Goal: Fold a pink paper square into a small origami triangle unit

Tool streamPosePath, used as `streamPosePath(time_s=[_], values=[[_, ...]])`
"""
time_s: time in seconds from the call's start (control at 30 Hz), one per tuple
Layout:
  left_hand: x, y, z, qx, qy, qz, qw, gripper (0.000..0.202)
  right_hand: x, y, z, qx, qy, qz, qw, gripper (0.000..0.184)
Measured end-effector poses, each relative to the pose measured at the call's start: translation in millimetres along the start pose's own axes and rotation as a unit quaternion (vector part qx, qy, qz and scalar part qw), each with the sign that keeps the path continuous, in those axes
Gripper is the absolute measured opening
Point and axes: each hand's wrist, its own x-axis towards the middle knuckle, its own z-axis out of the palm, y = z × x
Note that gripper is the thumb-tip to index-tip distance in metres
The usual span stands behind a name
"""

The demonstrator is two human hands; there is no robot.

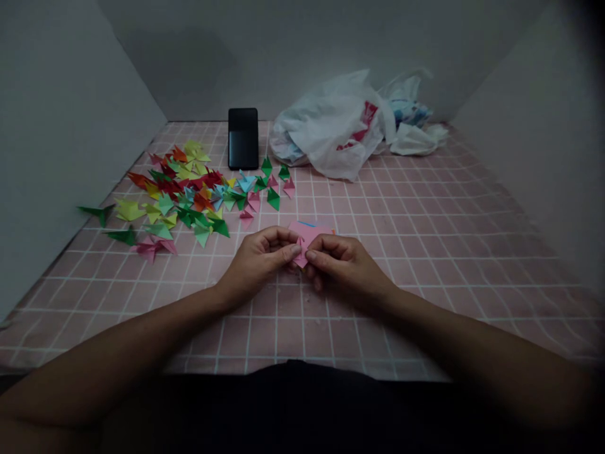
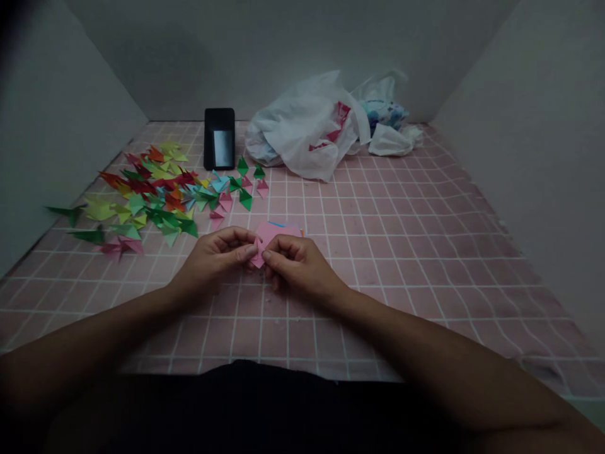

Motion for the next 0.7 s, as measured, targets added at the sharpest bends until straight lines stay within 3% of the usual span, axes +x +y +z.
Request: streamPosePath(time_s=[0.43, 0.7], values=[[0.7, -2.2, -0.6, 0.048, -0.006, 0.025, 0.999, 0.020, 2.8, 8.6, -3.7, 0.065, -0.024, -0.007, 0.998, 0.024], [-1.0, -1.9, 1.5, 0.032, 0.000, 0.015, 0.999, 0.019, 1.6, 4.3, -3.2, -0.015, -0.016, -0.023, 1.000, 0.022]])
